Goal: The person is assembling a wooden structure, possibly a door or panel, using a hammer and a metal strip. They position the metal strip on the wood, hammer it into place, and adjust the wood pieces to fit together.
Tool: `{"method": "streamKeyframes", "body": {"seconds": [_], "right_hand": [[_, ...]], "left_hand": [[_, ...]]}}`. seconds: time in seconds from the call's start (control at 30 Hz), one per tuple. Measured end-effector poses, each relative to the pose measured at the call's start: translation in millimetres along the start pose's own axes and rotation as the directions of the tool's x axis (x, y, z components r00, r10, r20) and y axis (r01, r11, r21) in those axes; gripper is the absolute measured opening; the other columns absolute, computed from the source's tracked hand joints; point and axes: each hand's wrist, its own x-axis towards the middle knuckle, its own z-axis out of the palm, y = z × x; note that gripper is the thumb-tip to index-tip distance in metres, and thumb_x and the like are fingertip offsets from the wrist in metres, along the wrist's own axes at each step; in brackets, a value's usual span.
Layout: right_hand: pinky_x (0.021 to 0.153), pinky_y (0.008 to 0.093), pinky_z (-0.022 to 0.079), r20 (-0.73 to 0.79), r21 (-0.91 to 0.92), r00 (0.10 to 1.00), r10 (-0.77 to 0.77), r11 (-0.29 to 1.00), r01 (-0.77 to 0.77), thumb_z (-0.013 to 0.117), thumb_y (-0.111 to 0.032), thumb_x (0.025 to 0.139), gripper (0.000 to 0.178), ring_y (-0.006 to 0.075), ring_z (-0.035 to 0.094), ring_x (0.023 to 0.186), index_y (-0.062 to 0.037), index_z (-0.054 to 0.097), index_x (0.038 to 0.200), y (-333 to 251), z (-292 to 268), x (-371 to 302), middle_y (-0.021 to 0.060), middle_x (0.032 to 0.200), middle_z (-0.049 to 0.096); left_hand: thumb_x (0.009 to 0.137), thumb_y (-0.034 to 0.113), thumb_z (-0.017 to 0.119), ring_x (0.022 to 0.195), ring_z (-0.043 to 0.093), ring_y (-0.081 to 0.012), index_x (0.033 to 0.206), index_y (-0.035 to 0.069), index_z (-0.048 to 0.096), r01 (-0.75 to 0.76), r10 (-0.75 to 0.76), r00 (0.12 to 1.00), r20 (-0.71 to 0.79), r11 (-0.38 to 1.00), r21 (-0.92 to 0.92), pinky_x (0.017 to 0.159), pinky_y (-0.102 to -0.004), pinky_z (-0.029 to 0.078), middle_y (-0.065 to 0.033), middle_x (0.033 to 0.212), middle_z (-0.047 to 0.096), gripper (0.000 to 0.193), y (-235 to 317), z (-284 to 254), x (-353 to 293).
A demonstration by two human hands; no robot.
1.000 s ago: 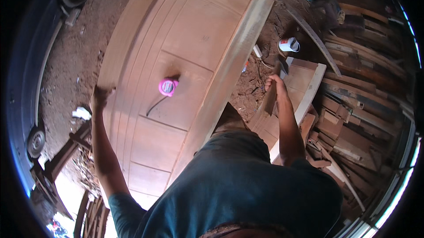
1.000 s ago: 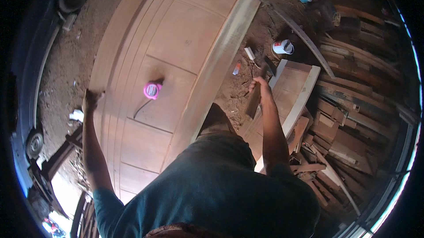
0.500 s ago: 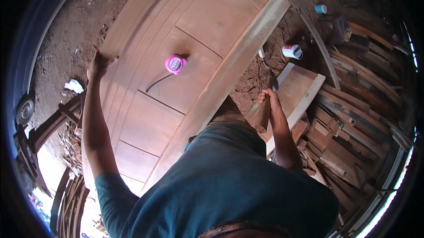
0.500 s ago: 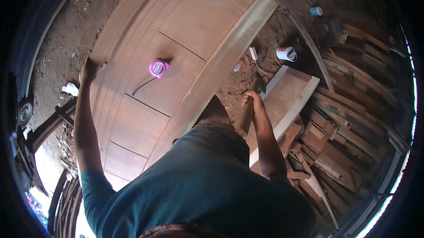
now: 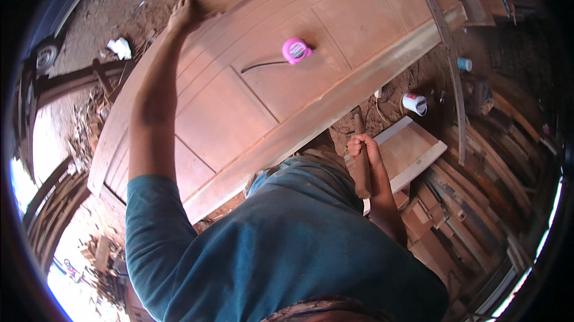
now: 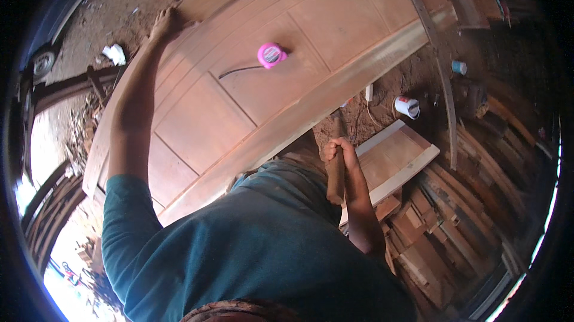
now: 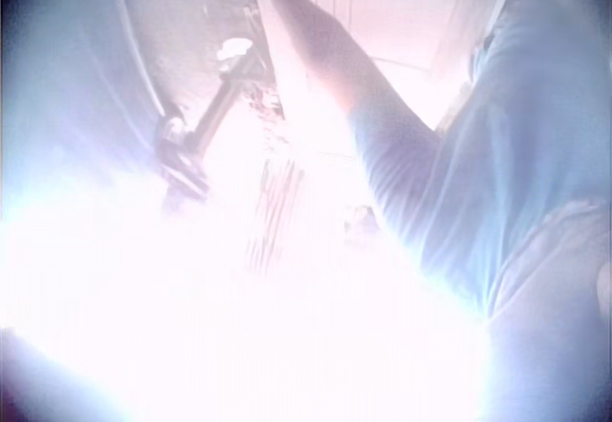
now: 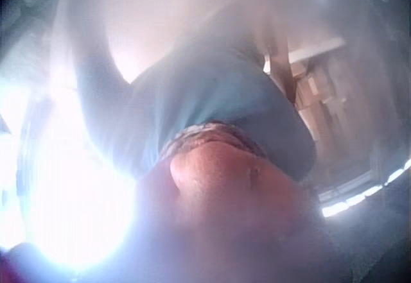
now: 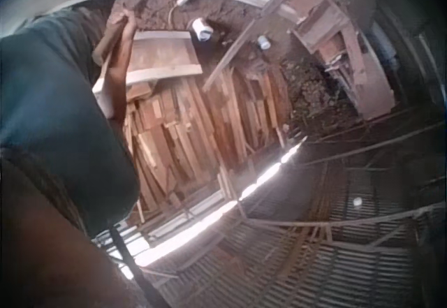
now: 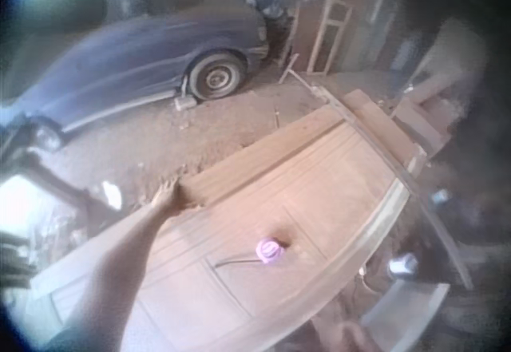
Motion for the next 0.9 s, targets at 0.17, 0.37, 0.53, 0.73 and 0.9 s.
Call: {"method": "streamKeyframes", "body": {"seconds": [0.17, 0.37, 0.53, 0.73, 0.9], "right_hand": [[0.053, 0.0272, 0.046, -0.179, -0.619, 0.953, -0.245, 0.781, 0.085, 0.063, -0.03, 0.092, 0.023, 0.0142, 0.051, 0.053, -0.0112, 0.054, 0.082, 23.2, -12.5, -12.9, 0.0015, 0.067, 0.053], [0.052, 0.0316, 0.051, -0.065, -0.992, 0.641, -0.765, 0.118, 0.04, 0.068, -0.021, 0.092, 0.03, 0.0169, 0.059, 0.055, -0.0046, 0.052, 0.111, 85.4, 40.9, -83.5, 0.0058, 0.073, 0.058], [0.047, 0.0282, 0.046, 0.322, -0.945, 0.67, -0.669, -0.187, 0.268, 0.063, -0.008, 0.089, 0.033, 0.0133, 0.054, 0.054, -0.0009, 0.05, 0.118, 120.6, 62.9, -64.0, 0.0042, 0.074, 0.054], [0.066, 0.0393, 0.053, 0.315, -0.655, 0.939, -0.134, -0.747, 0.113, 0.064, -0.02, 0.089, 0.033, 0.0276, 0.065, 0.073, 0.0032, 0.055, 0.111, 206.8, 146.7, 11.1, 0.013, 0.081, 0.063], [0.081, 0.0516, 0.051, 0.199, -0.006, 0.836, 0.511, -0.852, 0.523, 0.068, -0.027, 0.082, 0.053, 0.0463, 0.065, 0.094, 0.0002, 0.053, 0.125, 384.5, 193.8, 28.3, 0.0294, 0.101, 0.067]], "left_hand": [[0.076, 0.06, 0.077, 0.133, 0.043, -0.0418, 0.135, 0.015, 0.056, -0.088, 0.063, 0.949, -0.308, 0.994, -0.068, 0.11, -0.0497, 0.037, -0.0198, 0.145, 0.045, 0.077, 27.0, 17.6, -119.3], [0.085, 0.036, 0.078, 0.135, 0.04, -0.0416, 0.131, 0.011, 0.058, 0.378, -0.643, 0.698, -0.316, 0.705, -0.6, 0.11, -0.0497, 0.037, -0.0226, 0.146, 0.043, 0.056, 12.2, 12.4, -417.6], [0.083, 0.037, 0.081, 0.136, 0.04, -0.0392, 0.143, -0.004, 0.04, 0.818, -0.948, -0.142, -0.285, 0.05, -0.573, 0.113, -0.0494, 0.036, -0.0274, 0.145, 0.039, 0.084, -30.3, 45.3, -652.1], [0.074, 0.04, 0.09, 0.116, 0.06, -0.0318, 0.141, -0.009, 0.043, -0.624, -0.821, -0.048, 0.569, -0.42, -0.659, 0.105, -0.0468, 0.047, -0.0154, 0.136, 0.056, 0.096, -104.6, 151.2, -779.8], [0.075, 0.038, 0.089, 0.113, 0.063, -0.0285, 0.128, -0.005, 0.06, -0.562, -0.836, -0.11, 0.537, -0.394, -0.728, 0.098, -0.0447, 0.051, -0.0129, 0.124, 0.066, 0.074, -115.8, 140.5, -764.0]]}}
